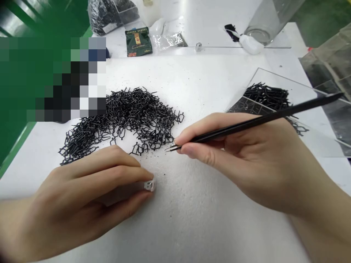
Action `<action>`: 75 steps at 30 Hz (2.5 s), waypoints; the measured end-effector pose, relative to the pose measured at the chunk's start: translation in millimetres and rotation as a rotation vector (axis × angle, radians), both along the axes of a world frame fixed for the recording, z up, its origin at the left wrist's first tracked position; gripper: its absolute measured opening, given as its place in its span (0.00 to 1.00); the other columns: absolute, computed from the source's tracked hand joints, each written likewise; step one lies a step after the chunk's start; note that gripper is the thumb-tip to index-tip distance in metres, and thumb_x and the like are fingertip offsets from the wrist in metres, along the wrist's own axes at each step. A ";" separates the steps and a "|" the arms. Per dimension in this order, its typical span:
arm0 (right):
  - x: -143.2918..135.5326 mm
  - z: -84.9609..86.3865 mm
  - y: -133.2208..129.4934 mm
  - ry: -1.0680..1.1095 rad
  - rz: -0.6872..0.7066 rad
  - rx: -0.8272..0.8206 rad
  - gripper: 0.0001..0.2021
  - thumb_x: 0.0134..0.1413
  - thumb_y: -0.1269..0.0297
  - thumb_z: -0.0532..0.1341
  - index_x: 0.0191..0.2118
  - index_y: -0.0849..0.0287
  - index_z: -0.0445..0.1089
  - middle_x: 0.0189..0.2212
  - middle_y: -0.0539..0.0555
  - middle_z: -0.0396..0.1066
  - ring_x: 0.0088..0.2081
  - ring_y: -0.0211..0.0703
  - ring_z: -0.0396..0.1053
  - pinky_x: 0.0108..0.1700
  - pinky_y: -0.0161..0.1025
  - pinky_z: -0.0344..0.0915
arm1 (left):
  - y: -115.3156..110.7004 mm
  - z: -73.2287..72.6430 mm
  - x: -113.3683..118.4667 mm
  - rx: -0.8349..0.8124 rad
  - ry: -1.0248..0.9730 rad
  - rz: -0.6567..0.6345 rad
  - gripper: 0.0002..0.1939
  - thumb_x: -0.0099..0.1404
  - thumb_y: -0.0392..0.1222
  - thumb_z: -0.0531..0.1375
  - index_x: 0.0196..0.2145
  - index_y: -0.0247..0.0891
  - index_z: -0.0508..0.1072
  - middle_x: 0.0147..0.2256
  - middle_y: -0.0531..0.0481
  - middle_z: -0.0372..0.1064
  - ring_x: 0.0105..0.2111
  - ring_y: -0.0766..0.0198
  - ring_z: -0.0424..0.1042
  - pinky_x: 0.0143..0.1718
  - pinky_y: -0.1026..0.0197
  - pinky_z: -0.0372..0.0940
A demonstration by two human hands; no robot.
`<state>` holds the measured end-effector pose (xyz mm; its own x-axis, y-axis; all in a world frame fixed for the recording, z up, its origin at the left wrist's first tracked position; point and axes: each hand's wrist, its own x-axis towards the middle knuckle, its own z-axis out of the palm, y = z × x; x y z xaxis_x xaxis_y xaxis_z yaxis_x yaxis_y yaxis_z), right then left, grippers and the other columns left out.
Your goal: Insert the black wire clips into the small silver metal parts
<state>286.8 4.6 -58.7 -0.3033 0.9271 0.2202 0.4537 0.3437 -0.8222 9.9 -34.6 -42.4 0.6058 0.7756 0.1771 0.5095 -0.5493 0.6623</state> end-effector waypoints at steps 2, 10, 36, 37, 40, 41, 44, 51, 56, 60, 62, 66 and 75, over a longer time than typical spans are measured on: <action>-2.4 1.6 -5.9 -0.018 0.022 -0.020 0.08 0.60 0.60 0.75 0.43 0.36 0.84 0.42 0.43 0.86 0.42 0.47 0.84 0.38 0.36 0.84 | -0.2 0.1 1.2 0.021 0.017 0.033 0.06 0.75 0.29 0.62 0.42 0.32 0.81 0.37 0.47 0.75 0.36 0.65 0.73 0.39 0.63 0.70; -11.7 1.8 -14.1 0.069 0.288 -0.186 0.10 0.65 0.63 0.71 0.47 0.37 0.81 0.44 0.39 0.84 0.44 0.36 0.83 0.47 0.25 0.80 | 0.9 -0.7 2.4 0.032 0.045 0.020 0.06 0.76 0.33 0.63 0.43 0.30 0.82 0.38 0.47 0.76 0.37 0.62 0.74 0.39 0.61 0.71; -7.9 -4.9 -13.2 0.137 0.354 -0.235 0.12 0.67 0.66 0.70 0.50 0.39 0.81 0.47 0.43 0.83 0.48 0.39 0.83 0.53 0.28 0.80 | 3.2 -0.9 2.6 0.030 0.059 -0.011 0.08 0.77 0.35 0.63 0.42 0.29 0.82 0.37 0.47 0.74 0.37 0.61 0.73 0.40 0.60 0.68; -7.4 -5.0 -12.7 0.128 0.353 -0.238 0.12 0.67 0.66 0.70 0.49 0.38 0.81 0.48 0.43 0.84 0.49 0.39 0.83 0.52 0.28 0.80 | 3.6 -0.7 2.5 0.027 0.058 -0.011 0.08 0.77 0.35 0.63 0.42 0.29 0.82 0.37 0.47 0.74 0.37 0.61 0.73 0.40 0.61 0.68; -5.6 -5.0 -11.9 0.105 0.360 -0.232 0.11 0.66 0.65 0.70 0.48 0.38 0.82 0.47 0.43 0.84 0.48 0.41 0.83 0.52 0.30 0.81 | 3.4 -0.2 2.7 0.034 0.059 -0.003 0.07 0.76 0.34 0.63 0.43 0.29 0.82 0.38 0.47 0.74 0.37 0.62 0.73 0.40 0.61 0.68; -5.2 -4.9 -11.6 0.105 0.360 -0.225 0.11 0.66 0.64 0.70 0.48 0.38 0.82 0.47 0.43 0.84 0.48 0.42 0.83 0.52 0.30 0.81 | 2.8 -0.1 2.9 0.033 0.060 -0.002 0.07 0.76 0.34 0.63 0.43 0.29 0.82 0.38 0.47 0.74 0.37 0.62 0.73 0.40 0.61 0.68; -4.8 -4.6 -10.2 0.114 0.357 -0.201 0.11 0.66 0.64 0.70 0.48 0.38 0.82 0.48 0.43 0.84 0.48 0.42 0.84 0.52 0.29 0.81 | 0.8 -0.6 3.4 0.017 0.060 -0.009 0.06 0.76 0.34 0.64 0.42 0.30 0.82 0.38 0.48 0.74 0.38 0.62 0.72 0.40 0.61 0.68; -3.2 -5.4 -9.1 0.109 0.330 -0.193 0.10 0.66 0.63 0.70 0.48 0.37 0.82 0.46 0.42 0.85 0.47 0.43 0.85 0.49 0.29 0.82 | 2.7 -1.3 1.6 0.033 0.058 -0.013 0.05 0.76 0.33 0.64 0.44 0.30 0.82 0.38 0.49 0.74 0.38 0.63 0.72 0.41 0.61 0.67; -1.3 -9.8 -14.2 0.117 0.340 -0.210 0.08 0.68 0.61 0.69 0.48 0.38 0.82 0.47 0.45 0.85 0.48 0.47 0.85 0.50 0.34 0.83 | 1.6 0.3 1.6 0.014 0.073 0.004 0.05 0.76 0.33 0.64 0.44 0.30 0.82 0.39 0.48 0.74 0.39 0.63 0.72 0.42 0.62 0.68; -2.6 -8.9 -16.1 0.114 0.293 -0.226 0.06 0.69 0.56 0.68 0.47 0.36 0.82 0.47 0.44 0.84 0.49 0.46 0.84 0.52 0.34 0.83 | 1.1 -0.1 2.5 0.025 0.063 -0.003 0.05 0.76 0.33 0.64 0.44 0.31 0.82 0.38 0.49 0.74 0.38 0.63 0.72 0.42 0.62 0.68; -3.5 -7.9 -15.1 0.132 0.340 -0.213 0.09 0.66 0.61 0.70 0.49 0.38 0.82 0.48 0.46 0.85 0.48 0.47 0.85 0.49 0.33 0.83 | 1.8 -0.9 2.3 0.037 0.063 0.001 0.05 0.76 0.32 0.64 0.43 0.30 0.81 0.38 0.49 0.74 0.38 0.63 0.72 0.41 0.62 0.67; -3.1 -10.7 -15.0 0.099 0.308 -0.205 0.06 0.68 0.56 0.69 0.48 0.37 0.82 0.47 0.44 0.85 0.48 0.45 0.85 0.49 0.32 0.83 | 2.1 -1.1 1.9 0.031 0.066 -0.015 0.05 0.76 0.32 0.64 0.43 0.30 0.81 0.38 0.49 0.74 0.37 0.64 0.71 0.40 0.63 0.67; -0.6 -8.6 -8.5 0.133 0.397 -0.173 0.14 0.64 0.69 0.70 0.50 0.42 0.82 0.46 0.47 0.84 0.45 0.45 0.85 0.43 0.30 0.83 | 2.7 -0.5 2.5 0.029 0.061 -0.020 0.04 0.75 0.33 0.65 0.42 0.30 0.81 0.38 0.49 0.74 0.38 0.64 0.72 0.40 0.63 0.68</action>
<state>286.2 -3.9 -67.2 -0.6226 0.7710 0.1336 0.2012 0.3227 -0.9249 12.4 -31.9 -42.9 0.6318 0.7581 0.1615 0.5367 -0.5782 0.6145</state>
